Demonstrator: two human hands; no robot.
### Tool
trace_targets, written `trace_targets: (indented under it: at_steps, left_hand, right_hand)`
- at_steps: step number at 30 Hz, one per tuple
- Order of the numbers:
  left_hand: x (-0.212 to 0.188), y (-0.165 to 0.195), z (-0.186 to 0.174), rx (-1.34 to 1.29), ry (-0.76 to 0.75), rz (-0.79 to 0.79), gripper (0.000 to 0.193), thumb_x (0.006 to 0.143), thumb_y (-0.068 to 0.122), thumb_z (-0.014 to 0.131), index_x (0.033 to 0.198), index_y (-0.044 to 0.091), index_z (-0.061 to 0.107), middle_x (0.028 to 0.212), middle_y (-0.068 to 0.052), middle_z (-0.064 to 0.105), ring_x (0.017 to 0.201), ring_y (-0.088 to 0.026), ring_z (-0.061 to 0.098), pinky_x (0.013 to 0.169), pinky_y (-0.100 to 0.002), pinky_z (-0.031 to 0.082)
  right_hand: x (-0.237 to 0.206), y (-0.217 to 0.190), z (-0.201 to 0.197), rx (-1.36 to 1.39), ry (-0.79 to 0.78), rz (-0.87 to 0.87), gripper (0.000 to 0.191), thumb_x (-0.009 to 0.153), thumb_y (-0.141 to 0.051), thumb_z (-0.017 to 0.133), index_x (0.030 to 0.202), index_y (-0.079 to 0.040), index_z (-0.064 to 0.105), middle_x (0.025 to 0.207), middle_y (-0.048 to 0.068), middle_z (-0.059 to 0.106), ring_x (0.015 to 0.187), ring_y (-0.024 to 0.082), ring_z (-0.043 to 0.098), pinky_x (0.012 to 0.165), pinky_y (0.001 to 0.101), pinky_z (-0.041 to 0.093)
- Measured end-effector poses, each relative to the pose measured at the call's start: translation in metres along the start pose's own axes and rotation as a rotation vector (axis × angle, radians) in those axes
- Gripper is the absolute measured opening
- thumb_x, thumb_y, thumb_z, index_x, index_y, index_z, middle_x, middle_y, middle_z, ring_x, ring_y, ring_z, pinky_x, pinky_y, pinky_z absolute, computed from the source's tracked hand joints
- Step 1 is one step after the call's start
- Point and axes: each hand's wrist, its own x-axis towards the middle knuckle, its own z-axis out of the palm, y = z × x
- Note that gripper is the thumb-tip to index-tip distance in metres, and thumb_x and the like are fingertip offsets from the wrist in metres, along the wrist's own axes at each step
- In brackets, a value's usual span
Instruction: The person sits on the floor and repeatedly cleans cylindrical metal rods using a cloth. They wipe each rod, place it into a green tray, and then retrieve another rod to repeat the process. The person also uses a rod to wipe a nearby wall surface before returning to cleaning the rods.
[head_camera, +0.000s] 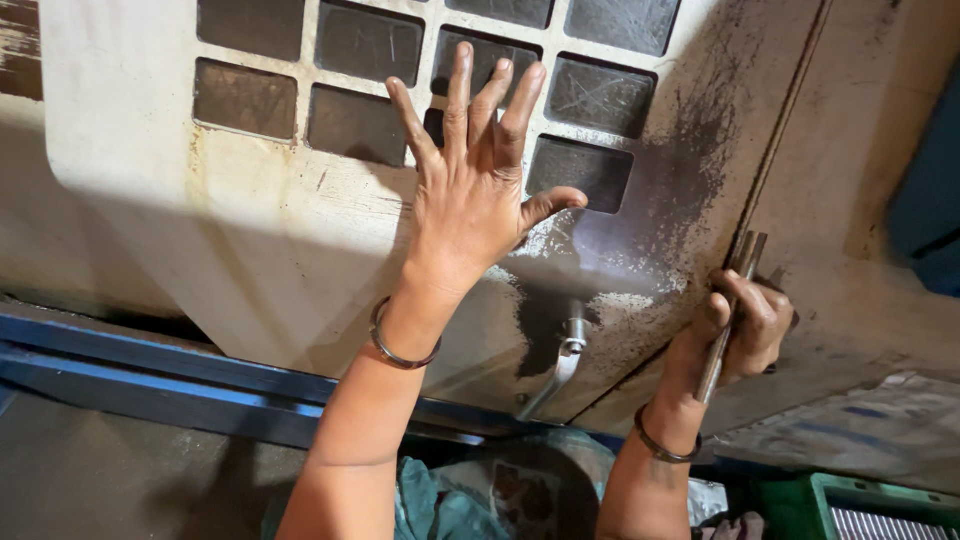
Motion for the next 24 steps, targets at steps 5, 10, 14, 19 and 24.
trace_targets:
  at_steps: [5,10,14,19,24]
  left_hand:
    - [-0.003,0.001,0.0,-0.02,-0.038,-0.012,0.104,0.094,0.09,0.028,0.163,0.013,0.012,0.172,-0.011,0.027,0.161,-0.035,0.011,0.121,-0.077,-0.01]
    - [-0.004,-0.001,0.001,-0.063,-0.011,-0.006,0.099,0.1,0.083,0.04,0.163,0.011,0.015,0.171,-0.011,0.028,0.161,-0.034,0.009,0.122,-0.077,-0.01]
    - [-0.006,-0.002,0.002,-0.091,-0.01,-0.001,0.095,0.104,0.067,0.063,0.164,0.011,0.015,0.171,-0.013,0.03,0.162,-0.036,0.007,0.123,-0.078,-0.01]
    - [-0.006,-0.002,0.006,-0.105,0.017,-0.001,0.097,0.1,0.064,0.072,0.165,0.019,0.015,0.171,-0.011,0.026,0.162,-0.036,0.004,0.123,-0.077,-0.011]
    - [0.0,0.002,-0.005,-0.011,0.004,0.012,0.094,0.103,0.074,0.065,0.17,0.032,0.015,0.176,-0.009,0.008,0.162,-0.036,-0.003,0.126,-0.076,-0.009]
  right_hand:
    - [0.0,0.0,0.0,0.009,0.003,0.009,0.042,0.115,-0.044,0.062,0.111,-0.003,0.065,0.101,0.014,0.066,0.092,0.025,0.064,0.081,0.0355,0.052]
    - [0.001,-0.001,0.001,0.011,0.007,0.015,0.042,0.114,-0.045,0.061,0.112,-0.002,0.066,0.099,0.014,0.067,0.09,0.025,0.064,0.08,0.0355,0.052]
    - [0.0,-0.001,0.001,0.009,0.009,-0.003,0.041,0.116,-0.043,0.062,0.112,-0.003,0.066,0.1,0.015,0.067,0.09,0.025,0.065,0.077,0.0355,0.053]
    - [0.0,0.0,0.001,-0.001,0.01,-0.01,0.04,0.115,-0.043,0.061,0.111,-0.004,0.066,0.099,0.014,0.067,0.091,0.024,0.064,0.075,0.0345,0.052]
    - [0.001,-0.001,-0.001,-0.004,0.001,-0.006,0.04,0.116,-0.043,0.06,0.112,-0.004,0.066,0.1,0.013,0.066,0.09,0.023,0.064,0.076,0.0351,0.052]
